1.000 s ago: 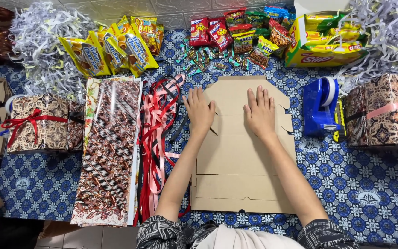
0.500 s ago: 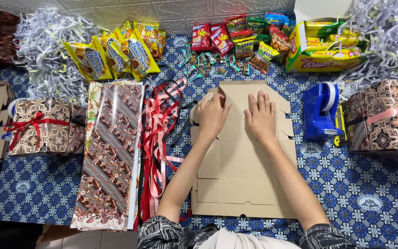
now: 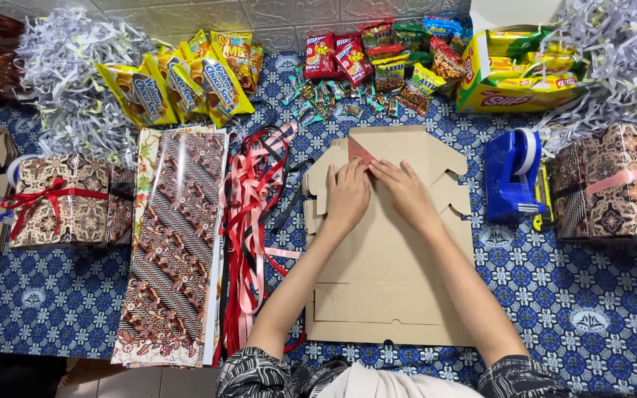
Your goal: The person folds flat cardboard pieces into small house-shaped boxes, aligns edges, and presses flaps to form the structure. They place a small decorative box inside one of the assembled boxes and continue folding additional cardboard pieces.
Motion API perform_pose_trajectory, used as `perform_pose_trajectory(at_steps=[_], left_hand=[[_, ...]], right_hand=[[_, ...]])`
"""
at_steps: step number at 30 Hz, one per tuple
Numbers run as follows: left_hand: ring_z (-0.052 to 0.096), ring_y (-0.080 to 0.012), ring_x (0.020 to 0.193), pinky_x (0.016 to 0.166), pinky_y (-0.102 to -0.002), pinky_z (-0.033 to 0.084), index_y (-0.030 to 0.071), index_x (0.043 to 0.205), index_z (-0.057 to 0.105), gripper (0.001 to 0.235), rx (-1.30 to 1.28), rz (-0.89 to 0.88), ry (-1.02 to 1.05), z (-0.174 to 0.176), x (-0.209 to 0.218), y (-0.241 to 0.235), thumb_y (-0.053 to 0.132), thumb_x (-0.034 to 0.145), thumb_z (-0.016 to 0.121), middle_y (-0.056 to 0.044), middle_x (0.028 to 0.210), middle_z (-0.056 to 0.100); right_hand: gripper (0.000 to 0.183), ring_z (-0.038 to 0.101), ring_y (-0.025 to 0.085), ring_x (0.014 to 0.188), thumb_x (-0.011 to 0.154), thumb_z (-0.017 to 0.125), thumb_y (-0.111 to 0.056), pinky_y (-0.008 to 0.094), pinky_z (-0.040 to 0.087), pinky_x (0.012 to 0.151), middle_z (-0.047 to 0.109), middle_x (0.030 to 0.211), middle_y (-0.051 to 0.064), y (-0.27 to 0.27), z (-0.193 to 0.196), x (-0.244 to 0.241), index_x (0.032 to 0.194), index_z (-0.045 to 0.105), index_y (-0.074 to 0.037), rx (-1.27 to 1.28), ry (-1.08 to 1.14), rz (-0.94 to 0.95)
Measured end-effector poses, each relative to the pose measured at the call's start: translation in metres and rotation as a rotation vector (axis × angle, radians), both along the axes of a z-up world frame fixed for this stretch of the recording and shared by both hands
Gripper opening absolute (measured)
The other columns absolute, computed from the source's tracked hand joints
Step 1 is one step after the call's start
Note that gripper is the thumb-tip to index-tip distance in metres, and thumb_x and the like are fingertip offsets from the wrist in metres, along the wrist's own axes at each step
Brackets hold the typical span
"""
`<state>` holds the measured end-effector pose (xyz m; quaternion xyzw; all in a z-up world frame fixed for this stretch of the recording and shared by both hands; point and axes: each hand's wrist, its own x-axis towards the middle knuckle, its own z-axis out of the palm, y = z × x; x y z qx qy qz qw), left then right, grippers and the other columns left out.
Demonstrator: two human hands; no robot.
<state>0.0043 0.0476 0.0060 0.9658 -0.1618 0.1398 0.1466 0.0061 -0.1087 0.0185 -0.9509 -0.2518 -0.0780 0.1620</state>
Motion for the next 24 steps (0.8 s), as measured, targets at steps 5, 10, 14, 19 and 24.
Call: perform_pose_trajectory(at_steps=[5, 10, 14, 19, 24], left_hand=[[0.037, -0.0244, 0.117, 0.107, -0.05, 0.019, 0.015, 0.117, 0.049, 0.036, 0.064, 0.078, -0.093, 0.001, -0.021, 0.018, 0.029, 0.084, 0.054, -0.008, 0.118, 0.044], [0.038, -0.0239, 0.119, 0.108, -0.051, 0.015, 0.018, 0.12, 0.05, 0.033, 0.056, 0.077, -0.107, 0.002, -0.036, 0.035, 0.028, 0.089, 0.048, -0.007, 0.117, 0.047], [0.041, -0.0231, 0.119, 0.107, -0.05, 0.018, 0.021, 0.116, 0.055, 0.029, -0.019, 0.081, -0.168, -0.002, -0.039, 0.038, 0.025, 0.088, 0.048, -0.007, 0.116, 0.049], [0.043, -0.0232, 0.117, 0.106, -0.051, 0.02, 0.022, 0.11, 0.058, 0.027, 0.003, 0.116, -0.224, -0.01, -0.039, 0.034, 0.023, 0.084, 0.051, -0.006, 0.113, 0.051], [0.045, -0.0259, 0.116, 0.105, -0.052, 0.026, 0.02, 0.102, 0.059, 0.03, 0.083, 0.112, -0.25, -0.015, -0.037, 0.032, 0.023, 0.072, 0.06, -0.009, 0.115, 0.052]], right_hand=[[0.055, 0.041, 0.011, 0.126, 0.082, 0.041, 0.01, 0.04, 0.027, 0.108, 0.047, 0.134, -0.008, 0.002, 0.013, -0.002, 0.126, 0.051, -0.021, 0.06, 0.076, -0.004], [0.054, 0.045, 0.017, 0.124, 0.08, 0.041, 0.014, 0.044, 0.027, 0.108, 0.052, 0.13, -0.003, 0.008, 0.037, -0.008, 0.123, 0.055, -0.016, 0.113, 0.126, -0.015], [0.053, 0.046, 0.019, 0.124, 0.08, 0.043, 0.015, 0.05, 0.021, 0.108, 0.054, 0.128, -0.001, 0.016, 0.036, -0.012, 0.123, 0.055, -0.014, 0.112, 0.128, -0.089], [0.04, 0.047, 0.015, 0.121, 0.079, 0.056, -0.001, 0.058, -0.001, 0.108, 0.058, 0.119, -0.005, 0.03, -0.004, 0.013, 0.114, 0.061, -0.02, -0.001, 0.005, -0.206], [0.022, 0.055, 0.013, 0.075, 0.072, 0.073, -0.031, 0.033, 0.035, 0.078, 0.049, 0.072, -0.008, 0.06, -0.028, 0.03, 0.078, 0.055, -0.02, 0.185, -0.081, -0.174]])
